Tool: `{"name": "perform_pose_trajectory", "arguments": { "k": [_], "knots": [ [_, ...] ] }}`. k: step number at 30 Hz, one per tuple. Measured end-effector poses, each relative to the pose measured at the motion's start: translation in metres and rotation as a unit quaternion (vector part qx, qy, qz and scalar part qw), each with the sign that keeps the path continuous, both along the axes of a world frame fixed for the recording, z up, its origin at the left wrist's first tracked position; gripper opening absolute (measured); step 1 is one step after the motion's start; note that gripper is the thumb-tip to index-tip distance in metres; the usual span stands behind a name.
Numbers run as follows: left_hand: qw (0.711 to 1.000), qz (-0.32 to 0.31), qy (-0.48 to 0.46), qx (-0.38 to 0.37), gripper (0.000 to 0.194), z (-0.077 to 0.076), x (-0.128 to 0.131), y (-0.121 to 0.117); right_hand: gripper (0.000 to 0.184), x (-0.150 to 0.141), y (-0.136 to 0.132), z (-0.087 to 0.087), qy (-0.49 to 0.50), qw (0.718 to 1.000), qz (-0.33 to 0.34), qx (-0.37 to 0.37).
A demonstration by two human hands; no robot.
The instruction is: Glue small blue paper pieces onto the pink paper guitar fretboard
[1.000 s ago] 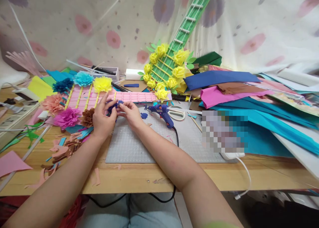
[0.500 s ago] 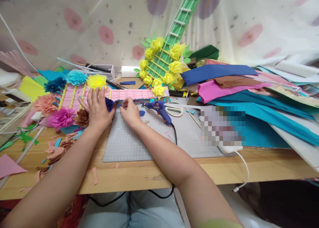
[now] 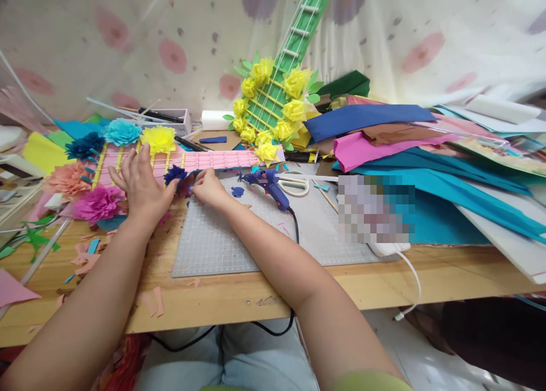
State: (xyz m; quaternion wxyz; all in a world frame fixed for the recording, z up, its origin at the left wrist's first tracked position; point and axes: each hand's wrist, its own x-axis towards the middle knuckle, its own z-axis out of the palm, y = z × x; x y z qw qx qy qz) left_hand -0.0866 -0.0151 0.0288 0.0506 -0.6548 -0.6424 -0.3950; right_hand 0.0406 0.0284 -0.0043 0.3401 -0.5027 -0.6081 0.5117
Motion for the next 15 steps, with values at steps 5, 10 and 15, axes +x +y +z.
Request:
{"name": "perform_pose_trajectory", "arguments": {
  "k": [5,10,15],
  "knots": [
    [1.000,-0.003,0.000,0.001,0.082,-0.003,-0.001,0.001,0.034,-0.002,0.010,0.005,0.004,0.999,0.032,0.017],
    [1.000,0.011,0.004,-0.001,0.078,-0.002,-0.002,0.000,0.034,-0.006,0.012,0.007,0.023,0.998,0.056,0.011],
    [1.000,0.014,-0.002,-0.013,0.079,-0.003,-0.002,0.000,0.034,-0.009,0.013,0.007,-0.008,0.998,0.035,0.050]
  ]
}}
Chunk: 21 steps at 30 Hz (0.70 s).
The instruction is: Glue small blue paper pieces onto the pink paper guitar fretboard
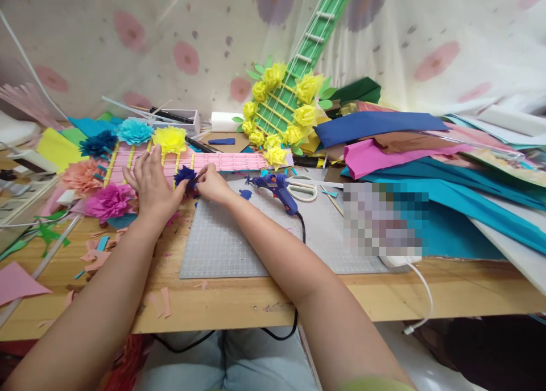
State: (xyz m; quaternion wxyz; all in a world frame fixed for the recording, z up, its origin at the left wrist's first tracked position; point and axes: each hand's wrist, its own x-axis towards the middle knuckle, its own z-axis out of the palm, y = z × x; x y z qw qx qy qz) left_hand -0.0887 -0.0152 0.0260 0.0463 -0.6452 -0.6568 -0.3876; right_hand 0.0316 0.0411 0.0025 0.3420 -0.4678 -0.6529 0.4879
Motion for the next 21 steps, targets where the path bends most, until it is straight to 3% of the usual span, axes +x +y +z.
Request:
{"name": "perform_pose_trajectory", "arguments": {
  "k": [4,11,21],
  "knots": [
    [1.000,0.002,-0.007,0.001,0.080,-0.0017,-0.0009,0.0007,0.032,-0.0021,0.0029,-0.0002,-0.036,0.999,-0.008,0.037],
    [1.000,0.016,0.001,-0.010,0.080,0.0008,-0.0001,-0.0011,0.032,-0.0030,0.0058,0.0014,-0.010,1.000,0.007,0.007],
    [1.000,0.009,-0.013,-0.007,0.080,-0.0022,-0.0024,0.0007,0.035,0.0065,0.0005,0.0076,-0.006,0.999,0.030,0.019]
  ]
}}
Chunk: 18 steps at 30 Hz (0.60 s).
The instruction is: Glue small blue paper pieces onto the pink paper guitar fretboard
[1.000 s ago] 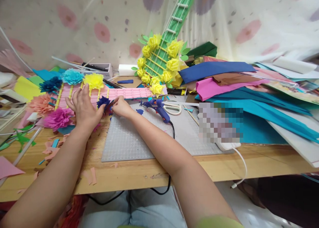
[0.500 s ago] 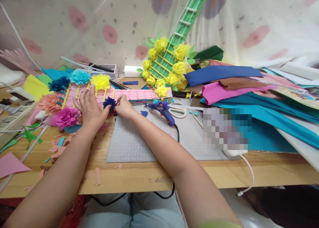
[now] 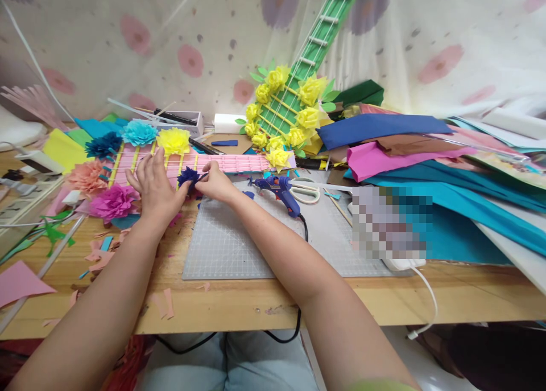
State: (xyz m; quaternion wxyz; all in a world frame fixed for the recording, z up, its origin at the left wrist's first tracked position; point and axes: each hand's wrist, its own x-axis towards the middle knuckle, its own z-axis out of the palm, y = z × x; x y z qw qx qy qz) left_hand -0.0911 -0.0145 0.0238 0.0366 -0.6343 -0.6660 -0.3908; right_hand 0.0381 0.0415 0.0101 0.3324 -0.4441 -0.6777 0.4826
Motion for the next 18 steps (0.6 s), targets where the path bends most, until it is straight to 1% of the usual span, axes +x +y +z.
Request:
{"name": "perform_pose_trajectory", "arguments": {
  "k": [3,5,8,10,13,18],
  "knots": [
    [1.000,0.006,0.014,-0.010,0.079,0.001,0.000,0.000,0.040,-0.002,0.000,0.002,0.038,0.998,-0.032,-0.035],
    [0.999,0.019,0.028,-0.022,0.078,0.002,0.001,-0.001,0.043,-0.005,-0.001,0.006,0.078,0.992,-0.052,-0.083],
    [0.998,0.033,0.040,-0.036,0.077,0.004,0.003,-0.003,0.045,-0.008,-0.005,0.014,0.141,0.974,-0.076,-0.163],
    [0.998,0.033,0.041,-0.039,0.076,0.005,0.003,-0.004,0.046,-0.009,-0.008,0.019,0.171,0.961,-0.093,-0.198],
    [0.999,0.023,0.034,-0.033,0.076,0.005,0.004,-0.004,0.045,-0.007,-0.013,0.025,0.188,0.950,-0.100,-0.227],
    [0.999,0.014,0.023,-0.022,0.075,0.003,0.004,-0.003,0.039,-0.006,-0.018,0.032,0.171,0.950,-0.096,-0.244]
  ]
}}
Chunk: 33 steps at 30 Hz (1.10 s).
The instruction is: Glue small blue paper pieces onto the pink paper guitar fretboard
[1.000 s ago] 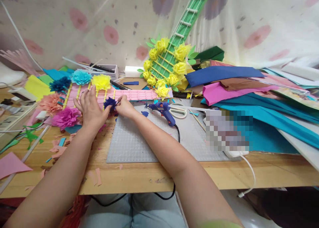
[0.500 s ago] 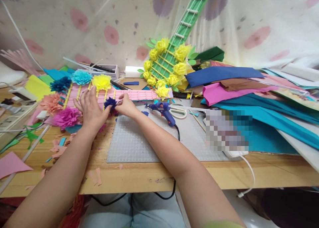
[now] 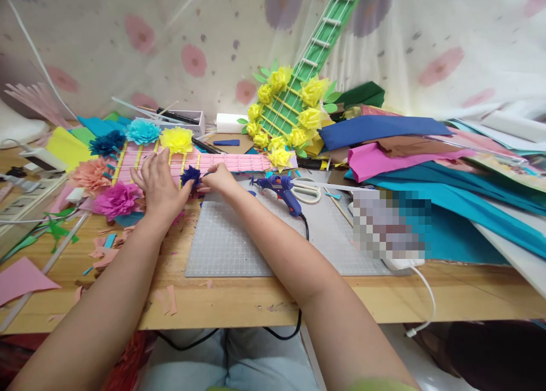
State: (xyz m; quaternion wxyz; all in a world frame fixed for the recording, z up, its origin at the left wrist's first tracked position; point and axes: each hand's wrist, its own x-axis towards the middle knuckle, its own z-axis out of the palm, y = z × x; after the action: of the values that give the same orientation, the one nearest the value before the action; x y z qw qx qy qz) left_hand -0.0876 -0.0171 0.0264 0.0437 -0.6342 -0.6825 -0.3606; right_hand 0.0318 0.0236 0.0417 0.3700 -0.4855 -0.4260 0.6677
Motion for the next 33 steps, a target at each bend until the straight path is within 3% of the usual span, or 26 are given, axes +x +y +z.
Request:
{"name": "perform_pose_trajectory", "arguments": {
  "k": [6,11,16,19,22,27,33],
  "knots": [
    [1.000,-0.013,0.002,0.028,0.072,-0.002,0.001,0.001,0.035,0.010,-0.004,0.005,-0.024,0.999,0.005,0.027],
    [0.993,-0.079,0.015,0.083,0.057,-0.004,0.015,-0.002,0.025,0.053,-0.020,0.004,-0.117,0.984,0.058,0.121],
    [0.979,-0.180,0.055,0.077,0.043,-0.011,0.041,-0.004,0.011,0.116,-0.044,0.003,-0.263,0.925,0.163,0.219],
    [0.969,-0.233,0.079,0.031,0.040,-0.018,0.051,-0.002,0.014,0.156,-0.054,0.008,-0.330,0.883,0.283,0.177],
    [0.959,-0.268,0.096,-0.013,0.037,-0.025,0.054,-0.001,0.024,0.192,-0.057,0.017,-0.355,0.856,0.358,0.113],
    [0.954,-0.279,0.096,-0.047,0.035,-0.032,0.057,0.000,0.042,0.218,-0.049,0.022,-0.482,0.831,0.251,0.116],
    [0.963,-0.247,0.033,-0.104,0.033,-0.029,0.064,0.003,0.047,0.209,-0.039,-0.005,-0.523,0.821,0.090,0.209]
  ]
}}
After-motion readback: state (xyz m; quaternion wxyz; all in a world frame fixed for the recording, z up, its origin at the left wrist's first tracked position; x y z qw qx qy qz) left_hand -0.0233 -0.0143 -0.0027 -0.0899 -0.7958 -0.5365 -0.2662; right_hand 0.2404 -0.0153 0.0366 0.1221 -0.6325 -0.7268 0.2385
